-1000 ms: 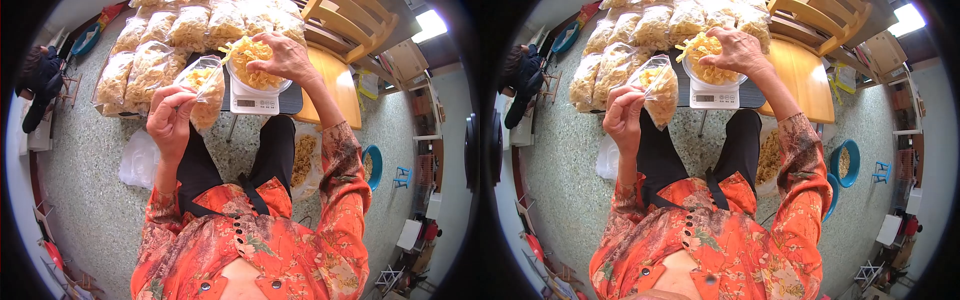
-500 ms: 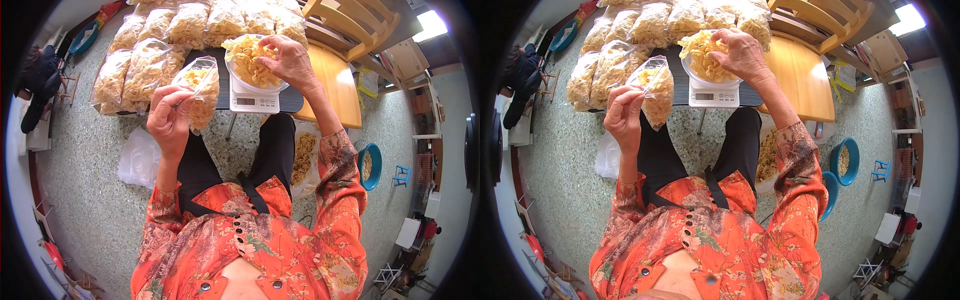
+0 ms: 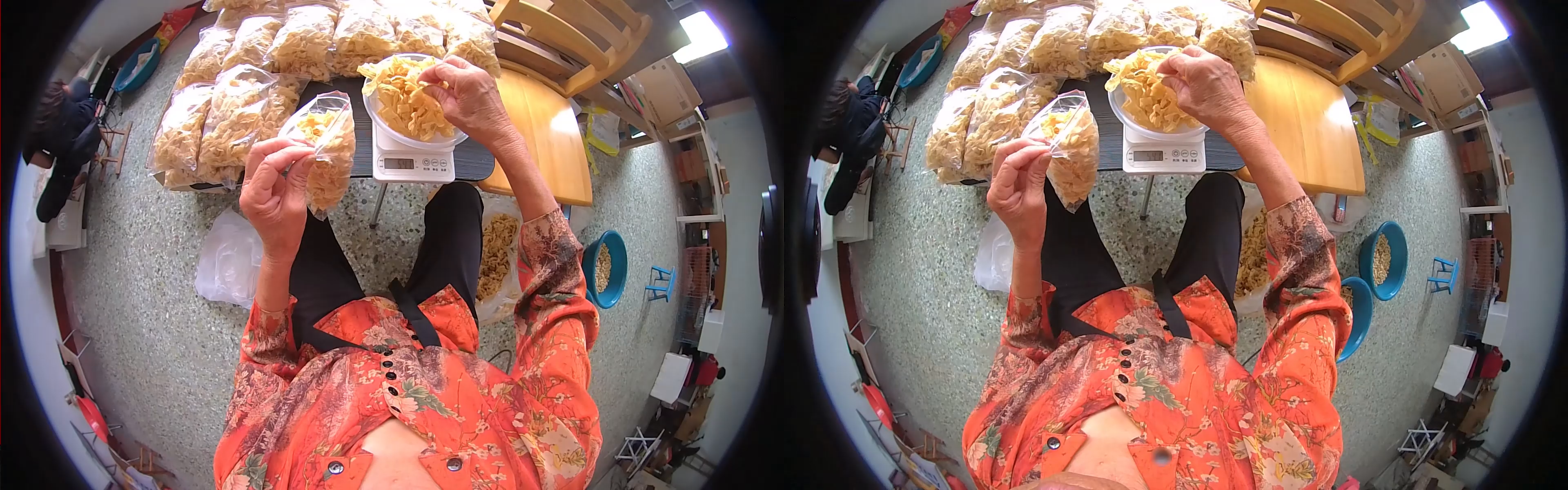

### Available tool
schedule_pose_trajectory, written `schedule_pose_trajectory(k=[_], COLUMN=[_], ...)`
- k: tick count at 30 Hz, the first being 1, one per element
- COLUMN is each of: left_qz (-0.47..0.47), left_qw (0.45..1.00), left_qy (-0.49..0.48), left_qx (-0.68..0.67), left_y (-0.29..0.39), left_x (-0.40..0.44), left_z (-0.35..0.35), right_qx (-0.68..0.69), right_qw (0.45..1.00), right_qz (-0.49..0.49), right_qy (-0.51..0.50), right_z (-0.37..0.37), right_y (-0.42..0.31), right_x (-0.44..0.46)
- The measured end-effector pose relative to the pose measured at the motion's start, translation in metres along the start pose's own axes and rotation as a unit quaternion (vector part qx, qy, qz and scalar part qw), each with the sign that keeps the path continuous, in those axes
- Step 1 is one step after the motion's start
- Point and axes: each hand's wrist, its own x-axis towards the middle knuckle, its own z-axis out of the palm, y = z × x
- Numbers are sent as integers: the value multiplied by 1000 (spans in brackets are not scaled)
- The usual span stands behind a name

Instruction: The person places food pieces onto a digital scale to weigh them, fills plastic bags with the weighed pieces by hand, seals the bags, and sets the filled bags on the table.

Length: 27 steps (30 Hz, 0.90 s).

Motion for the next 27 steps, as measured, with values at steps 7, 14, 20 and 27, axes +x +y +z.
schedule_pose_trajectory(k=[7,14,20,27], left_qz=[-10,-24,-2,-23], left_qw=[1000,1000,1000,1000], left_qy=[11,15,17,17], left_qx=[1,14,-4,2], left_y=[-2,-5,0,0], left_x=[1,1,3,1], left_z=[2,2,3,-2], right_qx=[-16,87,-71,-135], right_qw=[994,993,991,979], right_qz=[-60,71,-28,53], right_qy=[93,-35,-113,-144], right_z=[-1,-17,15,17], right_y=[3,1,14,-1], right_x=[3,32,66,65])
